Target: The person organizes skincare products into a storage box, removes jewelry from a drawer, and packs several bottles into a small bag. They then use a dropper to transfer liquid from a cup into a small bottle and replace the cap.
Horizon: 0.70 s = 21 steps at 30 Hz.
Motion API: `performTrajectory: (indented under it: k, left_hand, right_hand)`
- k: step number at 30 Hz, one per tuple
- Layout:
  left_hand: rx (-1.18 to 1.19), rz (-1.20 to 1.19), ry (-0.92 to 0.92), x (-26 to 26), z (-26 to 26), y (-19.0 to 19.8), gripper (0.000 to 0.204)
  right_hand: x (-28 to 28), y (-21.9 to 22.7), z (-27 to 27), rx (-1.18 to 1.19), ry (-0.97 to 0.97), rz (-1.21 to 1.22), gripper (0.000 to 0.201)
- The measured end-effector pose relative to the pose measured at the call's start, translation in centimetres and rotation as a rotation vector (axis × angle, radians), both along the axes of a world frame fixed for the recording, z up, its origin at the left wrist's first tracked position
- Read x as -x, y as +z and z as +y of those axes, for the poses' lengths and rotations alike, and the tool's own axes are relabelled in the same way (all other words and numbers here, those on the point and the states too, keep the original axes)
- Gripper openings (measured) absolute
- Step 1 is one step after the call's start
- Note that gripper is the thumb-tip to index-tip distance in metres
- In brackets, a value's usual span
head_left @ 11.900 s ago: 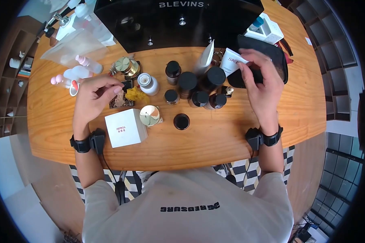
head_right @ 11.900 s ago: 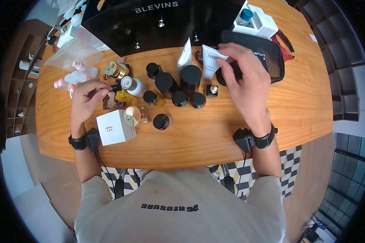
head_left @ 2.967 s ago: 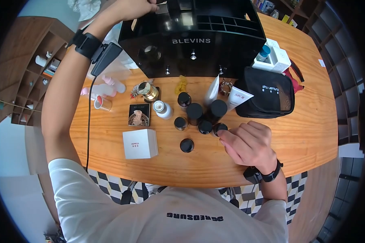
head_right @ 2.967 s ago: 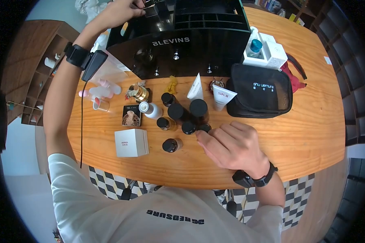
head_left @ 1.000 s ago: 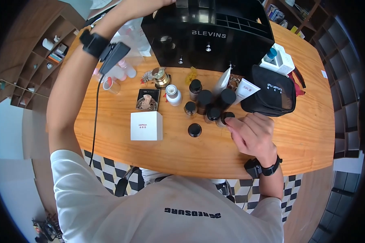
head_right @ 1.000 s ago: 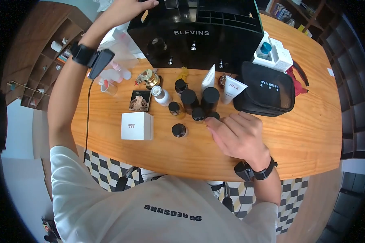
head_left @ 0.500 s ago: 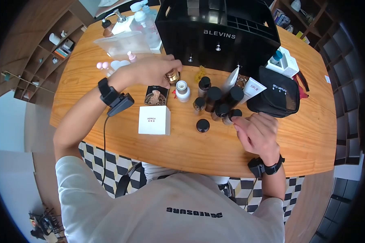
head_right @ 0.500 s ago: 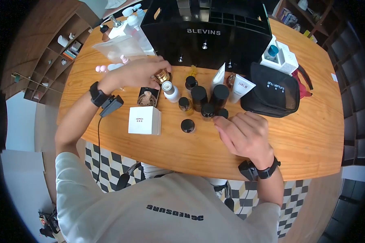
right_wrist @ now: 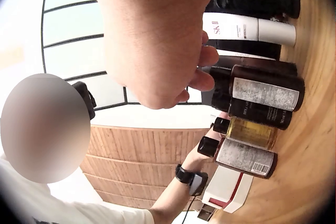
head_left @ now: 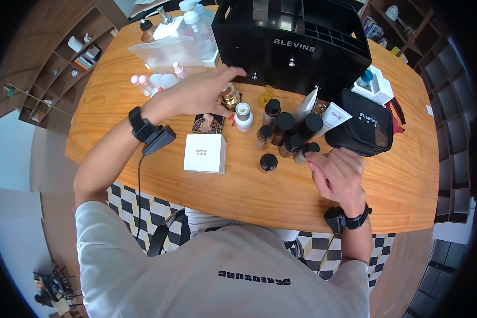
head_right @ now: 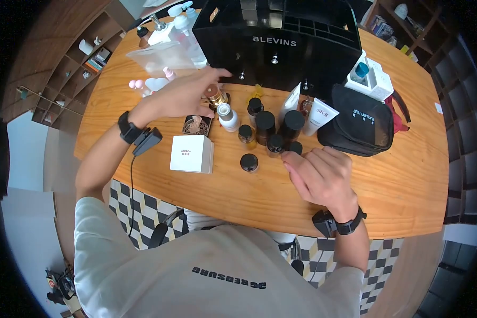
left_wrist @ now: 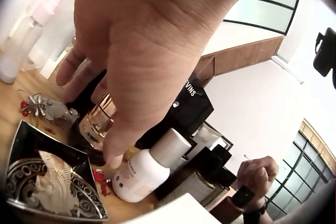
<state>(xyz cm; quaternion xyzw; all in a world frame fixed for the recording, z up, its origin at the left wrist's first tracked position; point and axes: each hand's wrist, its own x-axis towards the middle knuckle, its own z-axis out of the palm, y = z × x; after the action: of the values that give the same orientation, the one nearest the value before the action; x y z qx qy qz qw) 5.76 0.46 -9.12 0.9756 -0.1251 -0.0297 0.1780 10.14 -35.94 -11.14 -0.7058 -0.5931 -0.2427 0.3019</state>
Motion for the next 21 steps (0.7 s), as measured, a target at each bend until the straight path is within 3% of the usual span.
performTrajectory:
  k: [2,4,8,10,11,13,21]
  left_hand:
    - [0.052,-0.067,0.05,1.3,-0.3,1.0,0.068]
    - [-0.093,0.086,0.209,2.2,-0.6,2.1,0.066]
    - [-0.045,0.158,0.312,2.5,-0.1,0.7,0.062]
    - [0.025,-0.145,0.191,1.7,0.1,-0.1,0.06]
    - [0.027,-0.148,0.19,1.2,0.0,-0.1,0.06]
    - [0.053,-0.066,0.045,0.1,-0.2,0.2,0.054]
    - [-0.073,0.136,0.003,-2.4,-0.8,-1.1,0.039]
  right_hand:
    - [0.0,0.2,-0.1,0.008,-0.008,-0.004,0.009]
    - [0.1,0.2,-0.1,0.017,-0.015,-0.009,0.009]
    - [0.2,0.1,0.1,0.026,0.004,0.0,0.01]
    - [0.2,0.1,0.3,0.024,0.008,-0.005,0.01]
    - [0.2,0.1,0.2,0.028,0.003,0.004,0.01]
    - [0.1,0.1,0.2,0.038,-0.007,0.009,0.01]
    - [-0.2,-0.5,0.1,0.009,0.002,0.03,0.01]
